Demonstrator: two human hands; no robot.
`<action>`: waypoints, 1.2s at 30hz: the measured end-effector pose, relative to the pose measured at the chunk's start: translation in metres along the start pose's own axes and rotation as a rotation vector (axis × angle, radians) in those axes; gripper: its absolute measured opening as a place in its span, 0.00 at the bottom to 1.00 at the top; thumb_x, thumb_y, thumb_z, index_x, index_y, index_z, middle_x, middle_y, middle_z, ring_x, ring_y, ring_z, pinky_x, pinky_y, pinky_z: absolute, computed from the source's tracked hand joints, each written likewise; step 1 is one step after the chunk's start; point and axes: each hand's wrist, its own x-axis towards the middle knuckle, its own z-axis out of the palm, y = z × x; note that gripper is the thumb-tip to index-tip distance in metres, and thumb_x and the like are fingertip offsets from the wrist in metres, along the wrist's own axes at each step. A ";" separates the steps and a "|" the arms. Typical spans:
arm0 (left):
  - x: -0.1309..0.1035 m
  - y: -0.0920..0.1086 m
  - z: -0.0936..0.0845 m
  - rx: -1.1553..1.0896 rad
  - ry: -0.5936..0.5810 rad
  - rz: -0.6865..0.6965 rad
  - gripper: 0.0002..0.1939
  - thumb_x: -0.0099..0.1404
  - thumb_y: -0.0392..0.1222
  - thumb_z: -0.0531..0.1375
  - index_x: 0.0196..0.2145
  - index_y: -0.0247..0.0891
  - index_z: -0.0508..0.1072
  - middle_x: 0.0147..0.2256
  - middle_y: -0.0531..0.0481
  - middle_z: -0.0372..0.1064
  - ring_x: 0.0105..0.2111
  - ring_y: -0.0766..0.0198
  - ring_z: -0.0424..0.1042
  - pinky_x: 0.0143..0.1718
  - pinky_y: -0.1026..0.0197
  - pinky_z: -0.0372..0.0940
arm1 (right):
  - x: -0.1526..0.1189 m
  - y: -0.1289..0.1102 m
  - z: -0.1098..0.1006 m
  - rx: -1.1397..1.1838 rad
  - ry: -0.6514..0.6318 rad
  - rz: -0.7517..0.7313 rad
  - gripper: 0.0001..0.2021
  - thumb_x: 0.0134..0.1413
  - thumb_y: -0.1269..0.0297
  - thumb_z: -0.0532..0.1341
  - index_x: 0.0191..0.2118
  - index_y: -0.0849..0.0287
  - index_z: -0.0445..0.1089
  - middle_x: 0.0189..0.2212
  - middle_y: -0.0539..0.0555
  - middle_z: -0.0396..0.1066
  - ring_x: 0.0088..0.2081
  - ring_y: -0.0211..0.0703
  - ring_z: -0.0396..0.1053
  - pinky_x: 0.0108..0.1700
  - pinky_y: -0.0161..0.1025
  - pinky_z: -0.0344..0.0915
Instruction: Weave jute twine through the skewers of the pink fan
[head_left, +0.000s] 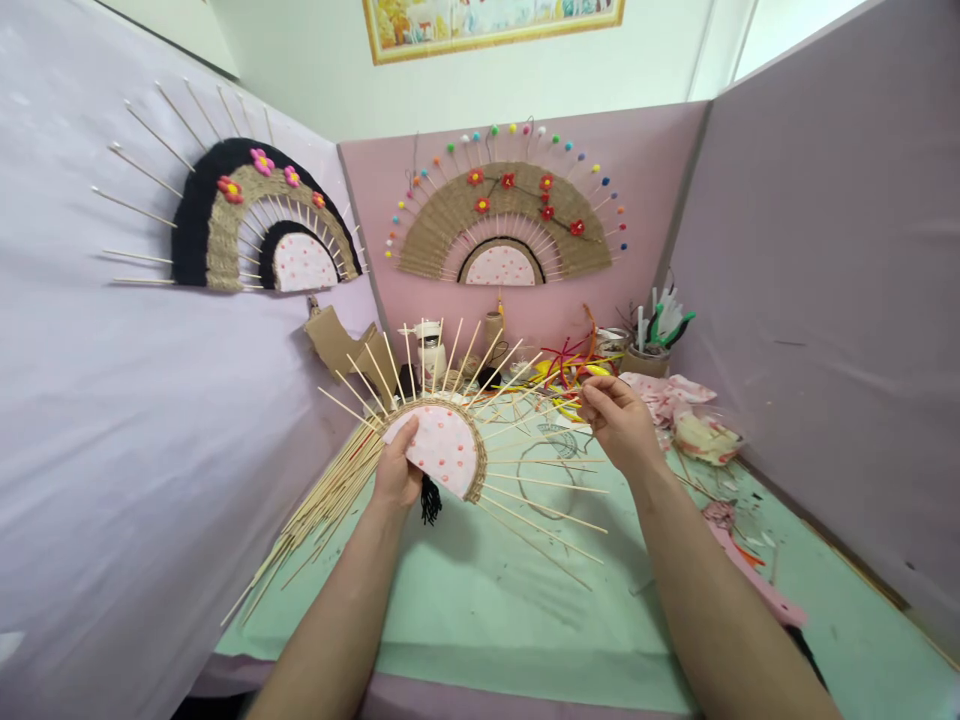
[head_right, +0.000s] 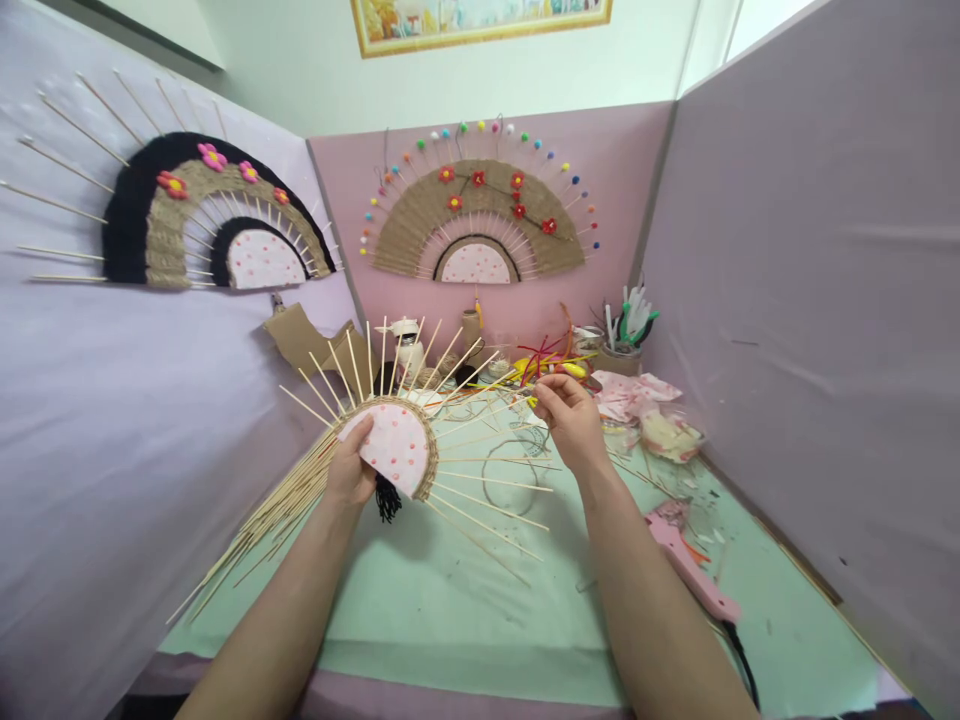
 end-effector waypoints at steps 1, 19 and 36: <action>0.000 0.000 0.000 0.004 0.001 -0.001 0.10 0.53 0.37 0.61 0.35 0.33 0.72 0.32 0.46 0.75 0.31 0.60 0.75 0.35 0.62 0.69 | -0.001 0.000 0.000 -0.019 0.000 -0.019 0.09 0.42 0.62 0.64 0.30 0.56 0.65 0.23 0.46 0.58 0.21 0.31 0.54 0.24 0.32 0.55; 0.001 0.005 -0.003 -0.060 0.037 0.084 0.11 0.54 0.38 0.61 0.36 0.33 0.73 0.34 0.45 0.75 0.34 0.59 0.74 0.40 0.60 0.67 | -0.003 0.011 0.000 -0.095 -0.177 0.170 0.11 0.41 0.58 0.64 0.29 0.58 0.66 0.17 0.44 0.52 0.18 0.29 0.47 0.20 0.32 0.43; -0.005 0.002 -0.001 -0.091 -0.014 0.094 0.11 0.54 0.41 0.62 0.35 0.32 0.73 0.33 0.46 0.75 0.35 0.60 0.74 0.42 0.61 0.66 | -0.066 0.035 0.060 -0.628 -1.211 0.292 0.07 0.49 0.62 0.57 0.28 0.58 0.70 0.23 0.47 0.67 0.27 0.38 0.62 0.29 0.33 0.58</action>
